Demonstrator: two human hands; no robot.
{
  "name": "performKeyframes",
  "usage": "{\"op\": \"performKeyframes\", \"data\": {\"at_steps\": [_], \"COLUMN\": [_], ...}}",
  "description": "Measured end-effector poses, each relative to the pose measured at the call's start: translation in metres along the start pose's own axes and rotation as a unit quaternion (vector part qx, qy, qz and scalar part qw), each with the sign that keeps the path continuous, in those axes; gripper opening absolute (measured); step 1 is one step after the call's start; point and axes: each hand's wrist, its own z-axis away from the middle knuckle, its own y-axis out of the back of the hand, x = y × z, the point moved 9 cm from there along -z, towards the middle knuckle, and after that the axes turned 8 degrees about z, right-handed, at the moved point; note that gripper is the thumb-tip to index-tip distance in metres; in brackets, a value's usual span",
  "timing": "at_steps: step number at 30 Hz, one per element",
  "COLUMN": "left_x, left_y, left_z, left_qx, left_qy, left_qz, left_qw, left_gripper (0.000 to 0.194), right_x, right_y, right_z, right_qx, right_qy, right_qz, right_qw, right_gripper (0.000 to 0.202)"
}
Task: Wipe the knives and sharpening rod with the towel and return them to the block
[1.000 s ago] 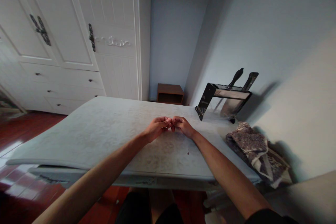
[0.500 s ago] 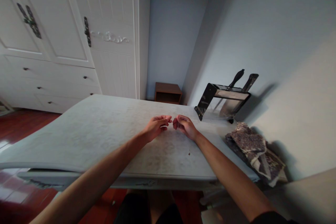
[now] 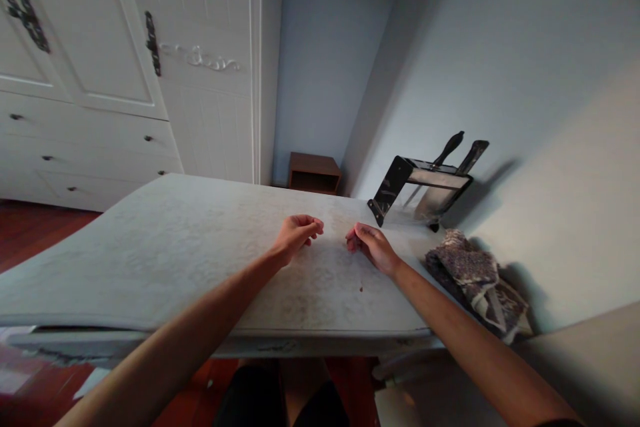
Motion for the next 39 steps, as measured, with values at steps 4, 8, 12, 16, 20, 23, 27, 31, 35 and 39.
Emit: {"op": "performKeyframes", "data": {"at_steps": [4,8,12,16,20,23,27,31,35,39], "left_x": [0.0,-0.003,-0.005,-0.006,-0.007,-0.007,-0.006,-0.007,-0.008,-0.007], "left_y": [-0.004,-0.004,-0.003,-0.004,-0.004,-0.005,-0.005,-0.005,-0.003,-0.002], "left_z": [0.001,0.001,-0.001,-0.002,-0.003,-0.002,-0.002,-0.004,-0.007,-0.007], "left_qx": [-0.026,-0.028,-0.023,-0.024,-0.024,-0.031,-0.035,-0.039,-0.041,-0.035], "left_qy": [-0.007,0.004,0.017,0.026,0.028,0.02,0.016,0.024,0.018,0.002], "left_qz": [-0.049,-0.076,-0.078,-0.079,-0.075,-0.077,-0.067,-0.06,-0.083,-0.099], "left_qw": [0.998,0.997,0.997,0.996,0.997,0.996,0.997,0.997,0.996,0.995], "left_gripper": [0.016,0.01,0.006,0.006,0.008,0.011,0.018,0.021,0.027,0.037], "right_x": [-0.011,-0.029,-0.047,-0.061,-0.067,-0.068,-0.066,-0.062,-0.06,-0.056], "right_y": [0.013,0.028,0.047,0.078,0.131,0.176,0.219,0.251,0.282,0.309], "right_z": [0.008,0.013,0.014,0.012,0.011,0.017,0.027,0.043,0.058,0.067], "right_qx": [0.0,0.012,0.025,0.06,0.157,0.26,0.35,0.431,0.509,0.55], "right_qy": [-0.007,-0.009,0.0,0.015,0.038,0.061,0.086,0.086,0.076,0.061], "right_qz": [0.017,0.029,0.049,0.071,0.07,0.095,0.107,0.094,0.091,0.096], "right_qw": [1.0,0.999,0.998,0.996,0.984,0.959,0.926,0.893,0.853,0.827], "right_gripper": [0.043,0.044,0.046,0.046,0.043,0.037,0.024,0.015,0.014,0.015]}}
